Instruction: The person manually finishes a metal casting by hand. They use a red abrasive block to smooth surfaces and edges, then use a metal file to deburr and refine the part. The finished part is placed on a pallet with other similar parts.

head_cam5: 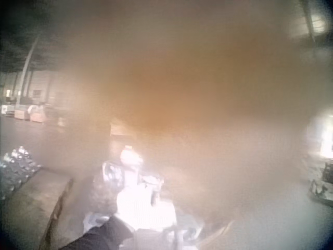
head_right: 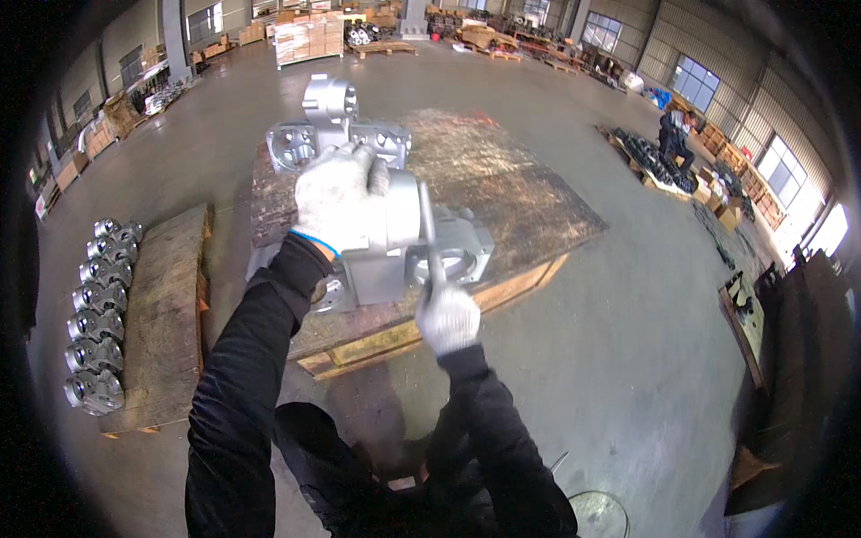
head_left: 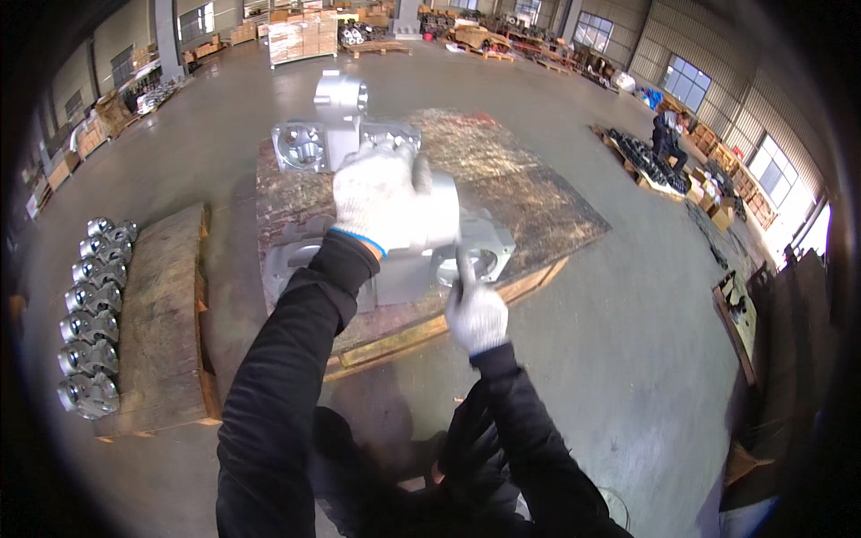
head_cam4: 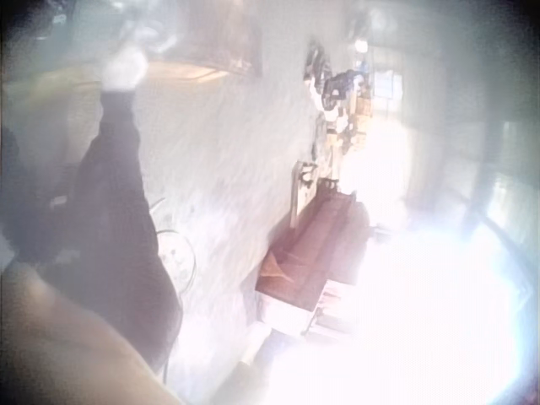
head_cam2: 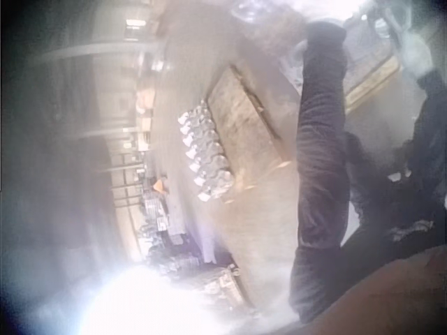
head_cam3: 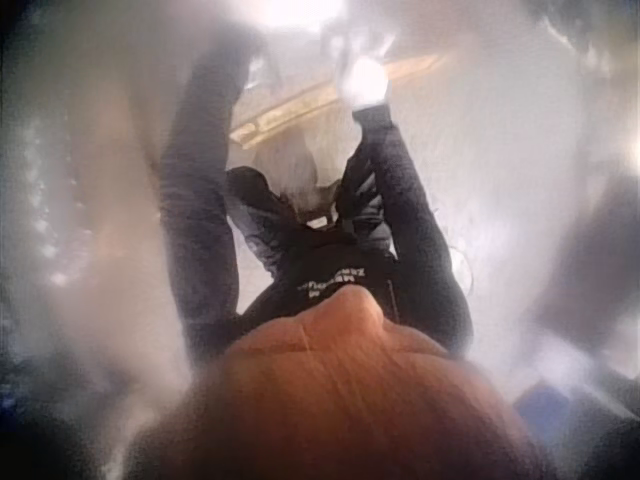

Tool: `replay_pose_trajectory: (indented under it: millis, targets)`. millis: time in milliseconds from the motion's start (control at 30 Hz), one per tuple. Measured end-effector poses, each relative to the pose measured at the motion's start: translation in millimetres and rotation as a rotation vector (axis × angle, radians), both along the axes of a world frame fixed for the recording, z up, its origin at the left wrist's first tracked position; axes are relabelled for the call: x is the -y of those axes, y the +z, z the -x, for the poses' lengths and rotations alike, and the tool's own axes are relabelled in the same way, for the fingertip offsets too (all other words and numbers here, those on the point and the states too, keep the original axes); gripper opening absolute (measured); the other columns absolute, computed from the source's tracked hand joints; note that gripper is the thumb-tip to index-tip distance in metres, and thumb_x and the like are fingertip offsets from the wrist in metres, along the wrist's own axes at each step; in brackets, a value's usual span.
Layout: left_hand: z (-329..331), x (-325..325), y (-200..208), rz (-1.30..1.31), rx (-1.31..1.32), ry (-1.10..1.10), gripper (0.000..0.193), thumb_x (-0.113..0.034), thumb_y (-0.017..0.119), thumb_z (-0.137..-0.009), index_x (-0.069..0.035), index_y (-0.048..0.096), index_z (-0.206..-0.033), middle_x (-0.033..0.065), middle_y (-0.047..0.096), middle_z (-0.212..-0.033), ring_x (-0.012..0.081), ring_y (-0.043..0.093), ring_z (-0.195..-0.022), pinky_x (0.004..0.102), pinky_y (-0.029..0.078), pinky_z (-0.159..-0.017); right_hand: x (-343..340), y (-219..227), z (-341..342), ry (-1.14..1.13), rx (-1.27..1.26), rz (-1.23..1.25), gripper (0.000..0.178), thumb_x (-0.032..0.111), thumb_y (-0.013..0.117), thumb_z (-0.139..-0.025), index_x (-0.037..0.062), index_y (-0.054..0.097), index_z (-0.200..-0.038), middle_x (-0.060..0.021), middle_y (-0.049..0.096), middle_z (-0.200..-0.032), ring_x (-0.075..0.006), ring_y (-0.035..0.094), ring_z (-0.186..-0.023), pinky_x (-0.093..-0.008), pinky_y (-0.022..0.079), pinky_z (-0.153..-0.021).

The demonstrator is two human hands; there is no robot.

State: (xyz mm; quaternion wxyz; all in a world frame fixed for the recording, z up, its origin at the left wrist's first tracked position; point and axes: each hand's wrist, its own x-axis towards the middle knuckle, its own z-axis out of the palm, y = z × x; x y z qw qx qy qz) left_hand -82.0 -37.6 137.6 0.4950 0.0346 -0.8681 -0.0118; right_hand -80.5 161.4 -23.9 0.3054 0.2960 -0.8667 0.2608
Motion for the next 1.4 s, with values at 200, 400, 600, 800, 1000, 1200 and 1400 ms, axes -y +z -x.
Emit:
replay_pose_trajectory:
  millis: [200,400,600,800,1000,1200,1400]
  targets:
    - [-2.0,-4.7,-1.2,0.016,-0.014,0.033,0.024,-0.029,0.064,-0.093,-0.007,0.072,-0.094,0.0159,0.072,-0.089,0.0351,0.071,-0.086,0.048,0.057,-0.078,-15.4,0.3,-38.0,-0.022,0.42,-0.19,0.075,0.019,0.063,-0.097,0.009,0.035,-0.165,-0.0132,0.06,-0.062,-0.0295,0.062,-0.05,-0.0453,0.052,-0.048]
    - [0.8,-0.4,-1.2,0.035,0.077,0.058,0.024,-0.031,0.061,-0.098,-0.009,0.07,-0.098,0.0134,0.072,-0.097,0.0347,0.069,-0.095,0.0471,0.055,-0.083,-7.0,11.6,4.7,-0.048,0.043,0.033,0.07,0.013,0.061,-0.095,0.0054,0.039,-0.161,-0.0158,0.065,-0.063,-0.0357,0.066,-0.055,-0.0474,0.053,-0.053]
    - [1.9,-0.2,-1.2,0.078,0.079,0.078,0.022,-0.031,0.064,-0.097,-0.01,0.069,-0.096,0.0133,0.071,-0.095,0.0351,0.068,-0.092,0.0464,0.055,-0.081,-38.6,-7.9,-28.9,0.023,0.454,-0.168,0.089,0.015,0.065,-0.092,0.0134,0.021,-0.17,-0.0149,0.063,-0.064,-0.0294,0.066,-0.054,-0.044,0.056,-0.052]
    - [1.9,-1.0,4.1,0.085,0.059,0.03,0.024,-0.03,0.063,-0.095,-0.008,0.071,-0.095,0.0132,0.072,-0.094,0.0362,0.069,-0.089,0.0475,0.056,-0.082,-27.0,-4.3,18.8,-0.038,0.173,0.074,0.067,0.015,0.062,-0.095,0.0067,0.044,-0.158,-0.0195,0.068,-0.068,-0.0389,0.067,-0.057,-0.0491,0.056,-0.056]
    - [1.6,-5.9,5.1,0.084,0.05,0.061,0.024,-0.03,0.062,-0.097,-0.007,0.069,-0.093,0.0141,0.072,-0.094,0.0365,0.069,-0.091,0.048,0.055,-0.082,-43.9,-16.3,-11.6,-0.012,0.357,-0.014,0.078,0.018,0.065,-0.094,0.0125,0.034,-0.166,-0.0177,0.064,-0.067,-0.0343,0.067,-0.054,-0.0481,0.054,-0.052]
    - [-1.7,-7.1,8.5,0.122,0.069,0.015,0.023,-0.027,0.062,-0.098,-0.007,0.068,-0.091,0.0151,0.071,-0.093,0.0366,0.068,-0.094,0.0483,0.054,-0.083,-33.4,-26.2,25.8,-0.036,0.21,0.19,0.073,0.016,0.063,-0.096,0.0161,0.038,-0.164,-0.0201,0.065,-0.065,-0.0393,0.067,-0.059,-0.0515,0.055,-0.057]
    - [2.8,-9.1,4.6,0.099,0.021,0.05,0.023,-0.027,0.062,-0.098,-0.008,0.071,-0.091,0.0148,0.071,-0.092,0.037,0.068,-0.095,0.0485,0.054,-0.085,-49.8,-23.8,11.2,-0.039,0.416,0.114,0.081,0.014,0.063,-0.094,0.0115,0.03,-0.167,-0.0176,0.065,-0.063,-0.0336,0.067,-0.054,-0.0482,0.055,-0.053]
